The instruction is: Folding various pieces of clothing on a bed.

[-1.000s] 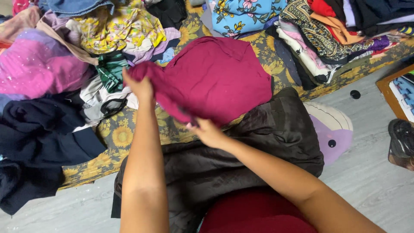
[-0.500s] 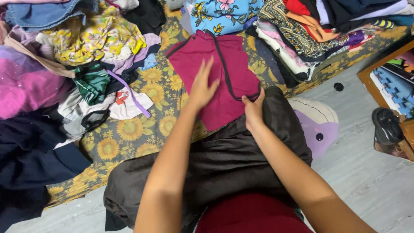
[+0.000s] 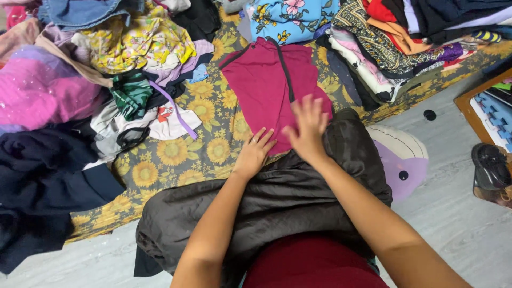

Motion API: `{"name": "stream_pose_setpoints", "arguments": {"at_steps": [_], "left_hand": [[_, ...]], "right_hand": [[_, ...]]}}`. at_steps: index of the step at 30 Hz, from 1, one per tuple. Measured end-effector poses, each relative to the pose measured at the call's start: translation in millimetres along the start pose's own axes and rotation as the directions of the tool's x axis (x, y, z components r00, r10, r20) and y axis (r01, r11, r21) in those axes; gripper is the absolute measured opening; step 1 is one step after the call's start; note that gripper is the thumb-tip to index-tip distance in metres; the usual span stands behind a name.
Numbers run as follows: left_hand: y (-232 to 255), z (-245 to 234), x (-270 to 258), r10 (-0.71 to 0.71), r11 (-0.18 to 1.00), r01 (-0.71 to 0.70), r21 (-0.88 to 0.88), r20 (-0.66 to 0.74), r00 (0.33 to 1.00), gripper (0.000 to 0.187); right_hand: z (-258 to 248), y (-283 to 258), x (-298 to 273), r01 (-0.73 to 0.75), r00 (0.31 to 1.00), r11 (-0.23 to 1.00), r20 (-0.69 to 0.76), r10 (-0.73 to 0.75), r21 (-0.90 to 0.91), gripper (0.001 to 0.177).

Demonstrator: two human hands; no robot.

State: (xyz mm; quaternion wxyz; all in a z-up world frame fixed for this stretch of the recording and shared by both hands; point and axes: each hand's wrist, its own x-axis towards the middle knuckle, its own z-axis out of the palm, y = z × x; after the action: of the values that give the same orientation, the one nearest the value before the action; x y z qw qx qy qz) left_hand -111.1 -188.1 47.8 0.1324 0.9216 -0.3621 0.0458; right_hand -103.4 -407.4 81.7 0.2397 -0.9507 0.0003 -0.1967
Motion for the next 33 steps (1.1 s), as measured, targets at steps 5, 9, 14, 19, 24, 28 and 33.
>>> {"name": "stream_pose_setpoints", "arguments": {"at_steps": [5, 9, 14, 19, 24, 28, 33], "left_hand": [[-7, -23, 13, -0.054, 0.989, 0.041, -0.141, -0.092, 0.994, 0.046], [-3, -68, 12, -0.1, 0.961, 0.063, -0.268, -0.126, 0.987, 0.038], [-1, -108, -5, -0.151, 0.949, 0.102, -0.297, -0.145, 0.978, 0.034], [22, -160, -23, -0.246, 0.905, 0.221, -0.363, -0.025, 0.969, 0.032], [33, -170, -48, -0.294, 0.704, 0.475, -0.529, 0.391, 0.872, 0.034], [5, -121, -66, -0.152, 0.604, 0.408, -0.685, 0.403, 0.902, 0.039], [-29, -120, -40, -0.426, 0.227, 0.604, -0.764, 0.48, 0.767, 0.054]], "right_hand": [[-23, -41, -14, 0.224, 0.873, 0.957, 0.399, -0.281, 0.184, 0.101], [1, -24, -7, 0.182, 0.884, 0.983, 0.438, -0.163, -0.002, 0.092], [-24, 10, 21, 0.236, 0.934, 0.96, 0.308, -0.181, -0.151, 0.08], [-85, 11, 55, 0.294, 0.9, 0.954, 0.319, -0.298, 0.061, 0.06], [-106, 31, 65, 0.21, 0.637, 0.846, 0.588, -0.498, 0.49, 0.057], [-112, 19, 70, 0.054, 0.47, 0.916, 0.799, -0.375, 0.398, 0.041], [-91, 19, 110, 0.004, 0.5, 0.865, 0.748, -0.436, 0.502, 0.032]]}}
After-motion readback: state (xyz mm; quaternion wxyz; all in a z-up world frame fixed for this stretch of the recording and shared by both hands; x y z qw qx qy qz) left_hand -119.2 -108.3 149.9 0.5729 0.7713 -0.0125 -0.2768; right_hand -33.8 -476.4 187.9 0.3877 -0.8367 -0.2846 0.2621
